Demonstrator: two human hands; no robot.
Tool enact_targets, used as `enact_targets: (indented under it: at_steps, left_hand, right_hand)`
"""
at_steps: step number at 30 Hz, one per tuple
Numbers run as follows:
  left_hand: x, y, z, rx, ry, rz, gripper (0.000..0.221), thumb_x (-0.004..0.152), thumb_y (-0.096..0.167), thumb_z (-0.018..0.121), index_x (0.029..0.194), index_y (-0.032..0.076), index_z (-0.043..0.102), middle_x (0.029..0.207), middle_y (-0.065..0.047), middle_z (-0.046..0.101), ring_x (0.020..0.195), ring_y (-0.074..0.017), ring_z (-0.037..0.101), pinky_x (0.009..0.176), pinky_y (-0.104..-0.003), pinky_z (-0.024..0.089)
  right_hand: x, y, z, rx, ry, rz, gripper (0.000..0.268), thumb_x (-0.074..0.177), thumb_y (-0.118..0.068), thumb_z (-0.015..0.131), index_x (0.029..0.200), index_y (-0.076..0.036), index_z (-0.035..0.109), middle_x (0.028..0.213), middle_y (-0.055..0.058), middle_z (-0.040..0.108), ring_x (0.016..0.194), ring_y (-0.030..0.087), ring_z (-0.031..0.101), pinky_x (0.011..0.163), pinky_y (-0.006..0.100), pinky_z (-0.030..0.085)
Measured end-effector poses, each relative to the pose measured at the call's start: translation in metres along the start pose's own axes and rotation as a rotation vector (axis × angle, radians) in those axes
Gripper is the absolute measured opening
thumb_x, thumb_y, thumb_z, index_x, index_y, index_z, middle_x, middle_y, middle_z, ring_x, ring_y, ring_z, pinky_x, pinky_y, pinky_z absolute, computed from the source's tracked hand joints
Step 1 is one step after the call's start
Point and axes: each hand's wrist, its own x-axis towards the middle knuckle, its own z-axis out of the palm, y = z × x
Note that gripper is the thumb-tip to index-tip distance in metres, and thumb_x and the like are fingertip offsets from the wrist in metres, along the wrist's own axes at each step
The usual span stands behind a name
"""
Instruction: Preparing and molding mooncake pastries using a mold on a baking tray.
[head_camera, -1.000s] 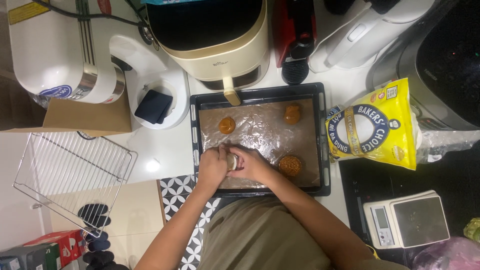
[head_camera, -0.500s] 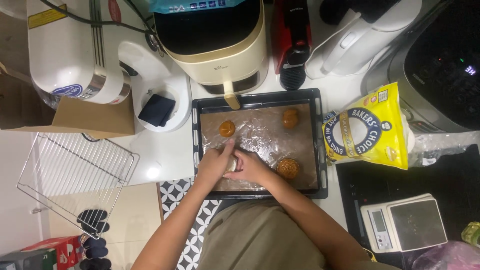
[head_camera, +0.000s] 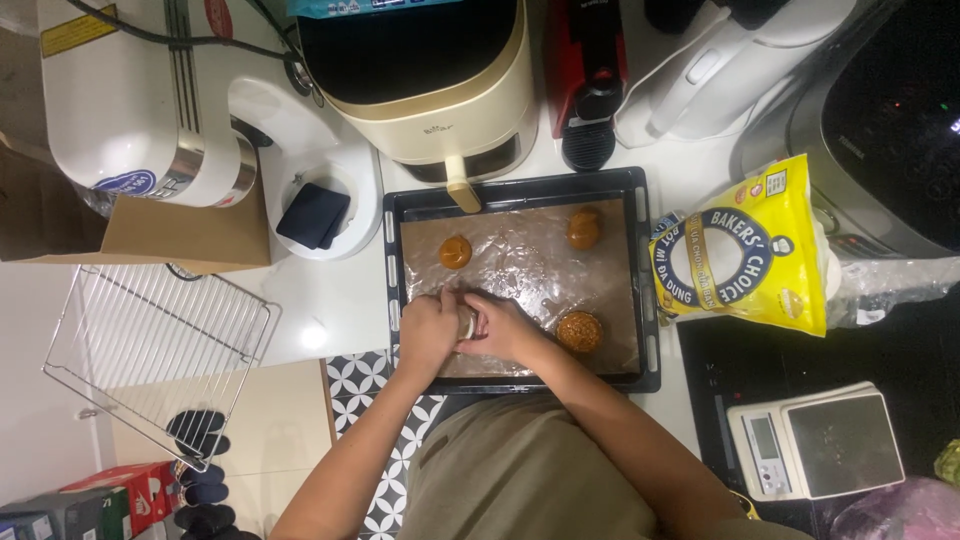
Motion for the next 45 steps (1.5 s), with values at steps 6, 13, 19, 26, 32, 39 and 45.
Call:
enact_targets:
  at_steps: [6, 13, 19, 26, 32, 39, 45]
  left_hand:
    - [0.002, -0.003, 0.003, 0.043, 0.026, 0.012, 0.053, 0.1, 0.036, 0.05, 0.077, -0.005, 0.074, 0.082, -0.032, 0.068, 0.083, -0.0506, 0.067, 0.081, -0.055, 0.053]
    - [0.003, -0.001, 0.003, 0.044, 0.017, 0.006, 0.054, 0.101, 0.035, 0.049, 0.076, -0.007, 0.073, 0.082, -0.033, 0.068, 0.083, -0.0509, 0.067, 0.081, -0.056, 0.053]
    - [0.002, 0.0, 0.001, 0.026, 0.02, 0.046, 0.051, 0.101, 0.032, 0.049, 0.076, -0.006, 0.073, 0.081, -0.032, 0.068, 0.081, -0.0505, 0.067, 0.08, -0.056, 0.052]
    - [0.002, -0.001, 0.002, 0.011, 0.03, 0.059, 0.051, 0.102, 0.031, 0.047, 0.076, -0.005, 0.073, 0.082, -0.031, 0.068, 0.082, -0.0503, 0.067, 0.081, -0.056, 0.052]
    - [0.007, -0.012, 0.009, 0.038, 0.016, 0.051, 0.052, 0.101, 0.033, 0.047, 0.077, -0.005, 0.073, 0.086, -0.032, 0.069, 0.086, -0.0499, 0.067, 0.084, -0.055, 0.052]
    - [0.018, -0.002, -0.014, -0.02, -0.114, -0.006, 0.056, 0.095, 0.048, 0.05, 0.087, -0.002, 0.075, 0.093, -0.032, 0.07, 0.096, -0.0497, 0.066, 0.088, -0.052, 0.051]
    - [0.002, 0.016, -0.015, 0.031, -0.213, -0.078, 0.074, 0.095, 0.064, 0.046, 0.086, -0.002, 0.077, 0.089, -0.033, 0.07, 0.098, -0.0484, 0.068, 0.091, -0.05, 0.052]
  right_hand:
    - [-0.001, -0.01, -0.006, 0.03, -0.024, 0.029, 0.091, 0.064, -0.031, 0.095, 0.138, 0.002, 0.055, 0.082, 0.012, 0.073, 0.07, 0.019, 0.072, 0.067, 0.031, 0.059]
    - [-0.002, -0.012, -0.006, 0.027, -0.041, 0.061, 0.089, 0.065, -0.031, 0.094, 0.138, 0.002, 0.055, 0.087, 0.015, 0.075, 0.075, 0.022, 0.075, 0.072, 0.032, 0.06]
    - [-0.001, 0.006, 0.004, 0.004, -0.029, 0.009, 0.093, 0.066, -0.031, 0.095, 0.14, 0.003, 0.052, 0.097, 0.015, 0.076, 0.082, 0.022, 0.076, 0.078, 0.031, 0.061]
    - [-0.005, 0.006, 0.003, -0.007, 0.029, -0.076, 0.091, 0.066, -0.03, 0.097, 0.139, 0.004, 0.054, 0.094, 0.015, 0.075, 0.08, 0.022, 0.074, 0.075, 0.032, 0.06]
    - [-0.001, -0.004, -0.004, 0.013, -0.037, 0.034, 0.093, 0.065, -0.032, 0.095, 0.141, 0.003, 0.053, 0.082, 0.013, 0.073, 0.072, 0.021, 0.073, 0.07, 0.031, 0.06]
    - [0.003, -0.018, -0.009, -0.032, -0.049, 0.125, 0.096, 0.064, -0.039, 0.096, 0.139, 0.001, 0.052, 0.079, 0.014, 0.071, 0.069, 0.023, 0.073, 0.068, 0.033, 0.059]
    - [0.0, -0.036, -0.016, 0.002, -0.059, 0.121, 0.086, 0.066, -0.04, 0.091, 0.136, -0.002, 0.059, 0.081, 0.015, 0.074, 0.072, 0.024, 0.074, 0.07, 0.034, 0.059]
